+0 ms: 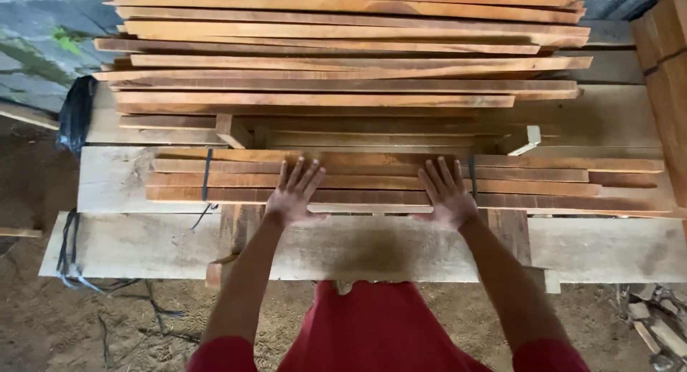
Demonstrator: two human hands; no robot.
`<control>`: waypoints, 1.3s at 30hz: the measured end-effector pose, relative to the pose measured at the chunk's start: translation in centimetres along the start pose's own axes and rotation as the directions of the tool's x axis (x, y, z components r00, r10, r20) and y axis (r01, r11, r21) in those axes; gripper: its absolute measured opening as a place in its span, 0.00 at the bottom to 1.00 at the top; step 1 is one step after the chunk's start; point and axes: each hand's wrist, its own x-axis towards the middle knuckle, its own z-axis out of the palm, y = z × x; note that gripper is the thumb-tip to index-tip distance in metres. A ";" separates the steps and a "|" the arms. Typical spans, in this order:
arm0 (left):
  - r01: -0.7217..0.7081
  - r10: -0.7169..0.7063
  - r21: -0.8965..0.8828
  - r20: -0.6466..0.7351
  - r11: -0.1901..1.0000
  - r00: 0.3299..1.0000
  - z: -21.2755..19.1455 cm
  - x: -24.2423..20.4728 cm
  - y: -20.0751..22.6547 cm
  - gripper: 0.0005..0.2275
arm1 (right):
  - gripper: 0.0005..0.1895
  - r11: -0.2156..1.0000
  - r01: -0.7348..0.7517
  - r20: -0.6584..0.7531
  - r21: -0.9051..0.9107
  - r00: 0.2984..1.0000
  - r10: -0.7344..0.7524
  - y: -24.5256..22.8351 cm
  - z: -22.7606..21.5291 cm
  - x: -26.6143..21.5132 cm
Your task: Arrange and align long wood strips onto a wooden rack in a workshop.
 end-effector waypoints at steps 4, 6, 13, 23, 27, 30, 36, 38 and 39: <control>-0.087 0.079 0.146 0.058 0.985 0.995 5.5 -1.8 -1.5 0.61 | 0.68 0.997 0.027 0.252 -0.074 0.968 -0.007 0.3 2.2 -0.6; -0.046 0.062 0.253 -0.056 0.966 0.997 5.0 -1.6 -1.0 0.50 | 0.68 0.995 -0.006 0.263 -0.098 0.964 0.032 -0.2 2.7 -0.8; 0.003 -0.026 0.073 0.311 0.997 0.950 1.2 0.1 -1.0 0.58 | 0.63 0.999 -0.017 0.445 -0.030 0.895 0.028 0.6 -1.7 1.2; 0.221 -0.017 -0.163 0.769 0.961 0.639 -2.5 4.6 -5.1 0.33 | 0.42 0.900 -0.431 0.920 0.069 0.377 0.110 4.0 -5.5 6.6; 0.031 -0.050 0.043 0.559 0.999 0.828 -5.5 6.0 -4.0 0.45 | 0.50 0.976 -0.218 0.688 -0.024 0.705 0.174 4.3 -5.3 6.0; 0.027 -0.025 0.001 0.423 1.000 0.906 -5.0 5.8 -4.2 0.39 | 0.39 0.944 -0.329 0.708 0.033 0.674 0.211 3.9 -4.2 6.0; -0.009 -0.009 0.054 0.318 0.999 0.948 -2.4 4.3 -4.8 0.32 | 0.34 0.950 -0.311 0.812 0.004 0.555 0.179 3.5 -8.0 8.2; -0.016 0.004 0.034 0.307 0.999 0.952 -3.5 3.6 -4.3 0.30 | 0.34 0.965 -0.262 0.720 0.011 0.672 0.174 3.6 -6.8 6.0; -0.021 0.015 0.017 0.292 1.000 0.956 -3.9 3.5 -4.3 0.29 | 0.33 0.978 -0.210 0.609 0.008 0.777 0.162 3.9 -6.0 5.1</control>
